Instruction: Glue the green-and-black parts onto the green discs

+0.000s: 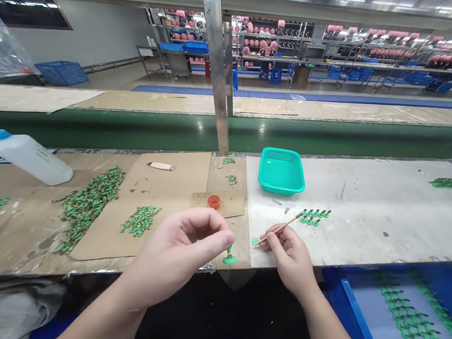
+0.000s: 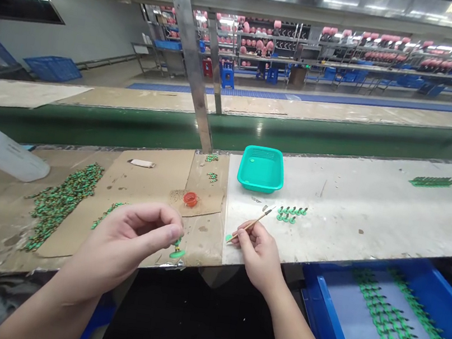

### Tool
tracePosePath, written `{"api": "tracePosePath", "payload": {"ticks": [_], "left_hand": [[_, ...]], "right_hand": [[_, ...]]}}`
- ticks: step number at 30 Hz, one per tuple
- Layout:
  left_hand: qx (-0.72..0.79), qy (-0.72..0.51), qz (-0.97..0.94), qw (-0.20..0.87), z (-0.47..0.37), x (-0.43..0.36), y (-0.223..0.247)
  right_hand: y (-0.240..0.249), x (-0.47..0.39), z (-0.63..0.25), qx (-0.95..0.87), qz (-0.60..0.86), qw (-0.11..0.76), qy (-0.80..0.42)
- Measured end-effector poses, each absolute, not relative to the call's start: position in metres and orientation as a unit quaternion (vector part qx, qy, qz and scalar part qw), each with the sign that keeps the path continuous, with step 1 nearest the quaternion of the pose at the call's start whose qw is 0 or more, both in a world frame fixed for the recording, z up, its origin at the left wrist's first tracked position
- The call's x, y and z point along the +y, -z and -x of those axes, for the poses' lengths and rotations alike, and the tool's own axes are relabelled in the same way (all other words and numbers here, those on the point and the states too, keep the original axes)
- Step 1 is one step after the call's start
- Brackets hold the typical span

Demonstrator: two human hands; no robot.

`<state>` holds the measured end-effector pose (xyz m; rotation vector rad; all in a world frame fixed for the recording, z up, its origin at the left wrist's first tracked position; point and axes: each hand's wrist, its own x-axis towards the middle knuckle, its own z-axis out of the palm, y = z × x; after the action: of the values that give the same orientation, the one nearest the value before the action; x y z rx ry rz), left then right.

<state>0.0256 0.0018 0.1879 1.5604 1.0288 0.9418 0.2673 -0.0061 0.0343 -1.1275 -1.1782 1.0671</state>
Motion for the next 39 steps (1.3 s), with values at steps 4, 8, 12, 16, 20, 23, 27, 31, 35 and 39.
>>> {"api": "tracePosePath", "payload": {"ticks": [4, 8, 12, 16, 20, 23, 27, 31, 35, 39], "left_hand": [[0.443, -0.393, -0.642, 0.487, -0.028, 0.000, -0.190], [0.451, -0.387, -0.652, 0.471, -0.029, 0.000, -0.189], [0.478, -0.372, -0.680, 0.414, -0.031, 0.008, -0.177], [0.493, -0.339, -0.717, 0.358, -0.044, 0.029, -0.155], [0.474, -0.326, -0.738, 0.352, -0.074, 0.048, -0.137], [0.433, -0.310, -0.766, 0.361, -0.109, 0.062, -0.130], [0.366, -0.286, -0.820, 0.334, -0.173, 0.083, -0.127], [0.310, -0.272, -0.872, 0.263, -0.234, 0.101, -0.120], [0.312, -0.253, -0.898, 0.182, -0.267, 0.113, -0.103], [0.329, -0.239, -0.904, 0.132, -0.273, 0.121, -0.090]], "right_hand": [[-0.032, -0.006, -0.268, -0.500, 0.470, 0.563, -0.461], [-0.030, -0.002, -0.268, -0.499, 0.465, 0.569, -0.460], [-0.031, 0.003, -0.262, -0.506, 0.466, 0.576, -0.442], [-0.033, -0.007, -0.262, -0.505, 0.483, 0.590, -0.404], [-0.036, -0.051, -0.273, -0.513, 0.502, 0.599, -0.356], [-0.038, -0.088, -0.287, -0.523, 0.514, 0.593, -0.333], [-0.038, -0.115, -0.303, -0.514, 0.533, 0.594, -0.314], [-0.036, -0.123, -0.313, -0.503, 0.543, 0.600, -0.304], [-0.036, -0.127, -0.324, -0.488, 0.548, 0.604, -0.312], [-0.035, -0.130, -0.334, -0.467, 0.550, 0.610, -0.327]]}}
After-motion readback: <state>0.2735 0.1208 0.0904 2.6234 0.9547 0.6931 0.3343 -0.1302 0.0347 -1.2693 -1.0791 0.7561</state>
